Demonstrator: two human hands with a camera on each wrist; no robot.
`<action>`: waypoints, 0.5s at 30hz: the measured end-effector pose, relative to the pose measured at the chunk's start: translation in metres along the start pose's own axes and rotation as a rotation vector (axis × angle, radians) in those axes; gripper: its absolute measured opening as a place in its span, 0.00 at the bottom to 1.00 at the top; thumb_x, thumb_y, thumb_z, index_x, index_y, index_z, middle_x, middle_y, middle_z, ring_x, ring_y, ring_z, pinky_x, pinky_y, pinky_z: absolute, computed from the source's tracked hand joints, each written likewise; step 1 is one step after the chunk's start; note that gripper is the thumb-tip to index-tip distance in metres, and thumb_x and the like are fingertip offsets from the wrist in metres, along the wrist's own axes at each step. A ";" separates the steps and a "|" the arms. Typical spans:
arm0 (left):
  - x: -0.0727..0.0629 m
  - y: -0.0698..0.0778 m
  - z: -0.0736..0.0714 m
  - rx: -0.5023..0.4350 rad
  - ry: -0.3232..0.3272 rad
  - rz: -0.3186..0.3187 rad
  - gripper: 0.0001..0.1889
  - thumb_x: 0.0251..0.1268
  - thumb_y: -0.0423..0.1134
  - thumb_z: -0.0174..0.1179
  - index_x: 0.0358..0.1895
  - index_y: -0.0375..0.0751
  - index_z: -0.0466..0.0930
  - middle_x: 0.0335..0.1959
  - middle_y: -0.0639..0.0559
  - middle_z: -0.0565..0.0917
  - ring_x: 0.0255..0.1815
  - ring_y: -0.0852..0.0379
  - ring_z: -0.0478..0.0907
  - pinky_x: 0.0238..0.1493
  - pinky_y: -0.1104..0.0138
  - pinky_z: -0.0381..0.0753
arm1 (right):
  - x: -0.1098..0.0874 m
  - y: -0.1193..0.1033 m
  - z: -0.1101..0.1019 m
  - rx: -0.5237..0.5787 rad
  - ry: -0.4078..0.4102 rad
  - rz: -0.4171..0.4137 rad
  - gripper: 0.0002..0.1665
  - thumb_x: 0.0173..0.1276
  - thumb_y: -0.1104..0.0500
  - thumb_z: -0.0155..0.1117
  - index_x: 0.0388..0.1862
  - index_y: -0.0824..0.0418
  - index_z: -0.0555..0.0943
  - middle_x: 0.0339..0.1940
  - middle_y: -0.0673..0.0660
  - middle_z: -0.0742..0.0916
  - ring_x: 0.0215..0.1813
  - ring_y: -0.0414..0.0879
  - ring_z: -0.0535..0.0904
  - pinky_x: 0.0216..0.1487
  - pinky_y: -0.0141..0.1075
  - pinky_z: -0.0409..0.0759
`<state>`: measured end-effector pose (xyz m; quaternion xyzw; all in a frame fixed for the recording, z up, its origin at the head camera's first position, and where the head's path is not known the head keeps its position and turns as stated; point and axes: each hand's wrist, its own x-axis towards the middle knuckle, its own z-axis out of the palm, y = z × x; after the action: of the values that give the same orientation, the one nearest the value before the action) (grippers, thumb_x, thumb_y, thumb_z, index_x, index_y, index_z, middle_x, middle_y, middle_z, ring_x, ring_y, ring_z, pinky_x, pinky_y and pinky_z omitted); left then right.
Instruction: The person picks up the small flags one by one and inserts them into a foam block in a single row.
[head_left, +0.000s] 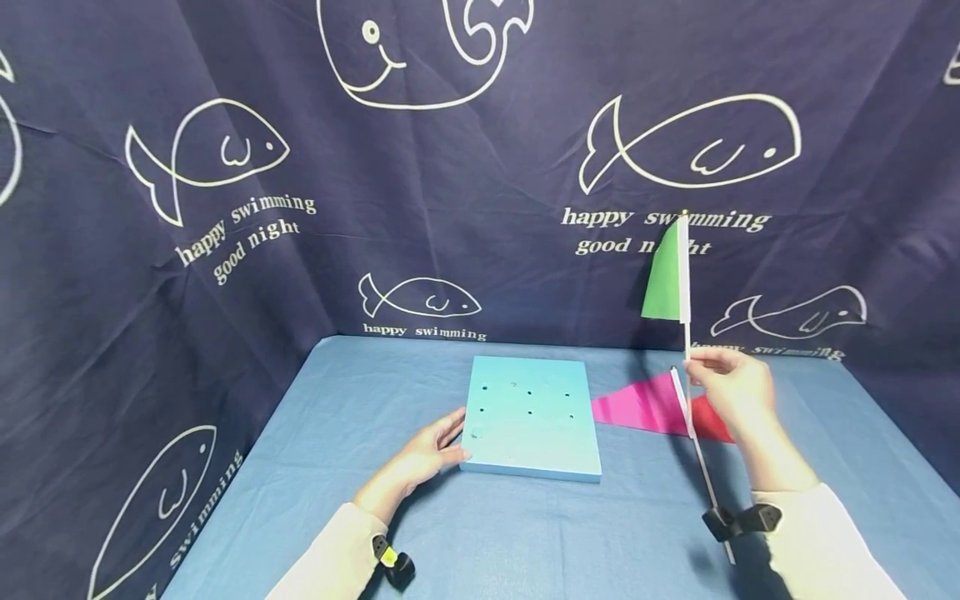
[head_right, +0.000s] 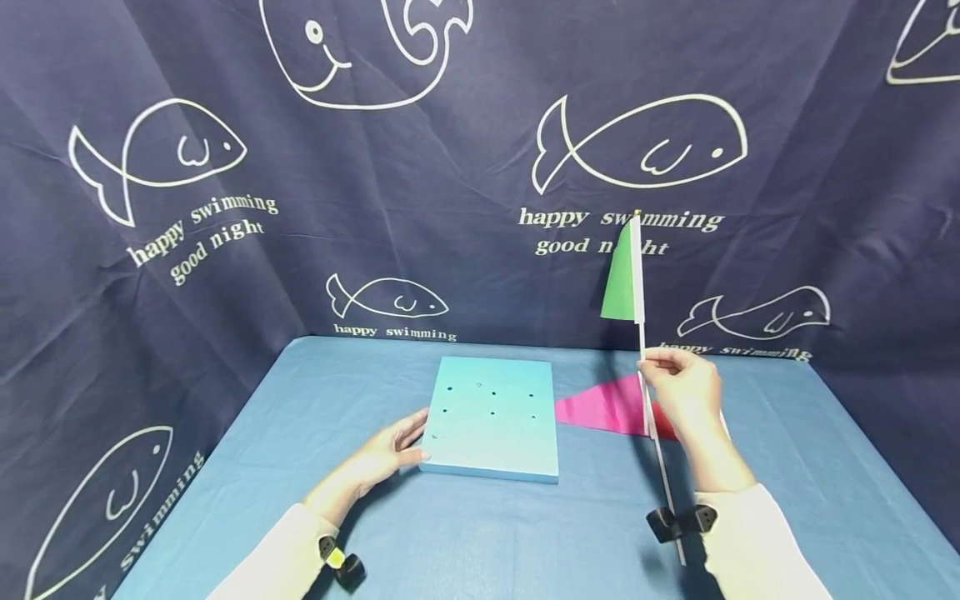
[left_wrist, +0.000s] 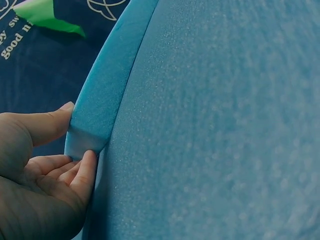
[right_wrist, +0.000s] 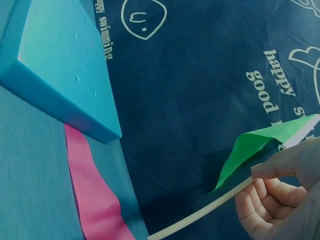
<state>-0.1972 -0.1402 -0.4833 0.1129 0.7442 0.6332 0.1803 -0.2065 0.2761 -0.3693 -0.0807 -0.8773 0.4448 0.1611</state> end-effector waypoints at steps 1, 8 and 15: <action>0.000 0.000 0.000 0.004 0.002 0.001 0.40 0.63 0.28 0.61 0.75 0.32 0.50 0.76 0.34 0.55 0.76 0.39 0.54 0.71 0.56 0.68 | 0.000 -0.001 0.002 0.011 -0.003 0.000 0.20 0.66 0.58 0.64 0.51 0.70 0.82 0.17 0.19 0.75 0.23 0.19 0.75 0.26 0.18 0.74; -0.001 -0.002 0.001 0.020 -0.002 -0.015 0.40 0.64 0.29 0.61 0.76 0.33 0.50 0.76 0.35 0.56 0.75 0.39 0.55 0.71 0.56 0.68 | -0.004 -0.007 0.015 0.060 -0.014 -0.009 0.19 0.65 0.59 0.64 0.51 0.71 0.82 0.20 0.26 0.81 0.25 0.18 0.76 0.27 0.17 0.74; -0.001 -0.001 0.001 0.012 0.002 -0.001 0.40 0.63 0.28 0.61 0.75 0.32 0.50 0.75 0.34 0.56 0.75 0.38 0.56 0.72 0.53 0.66 | -0.004 -0.012 0.034 0.157 -0.032 0.000 0.20 0.65 0.61 0.65 0.51 0.73 0.81 0.20 0.26 0.80 0.26 0.20 0.77 0.28 0.16 0.75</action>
<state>-0.1962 -0.1395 -0.4840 0.1131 0.7481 0.6288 0.1792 -0.2148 0.2420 -0.3789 -0.0606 -0.8422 0.5135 0.1529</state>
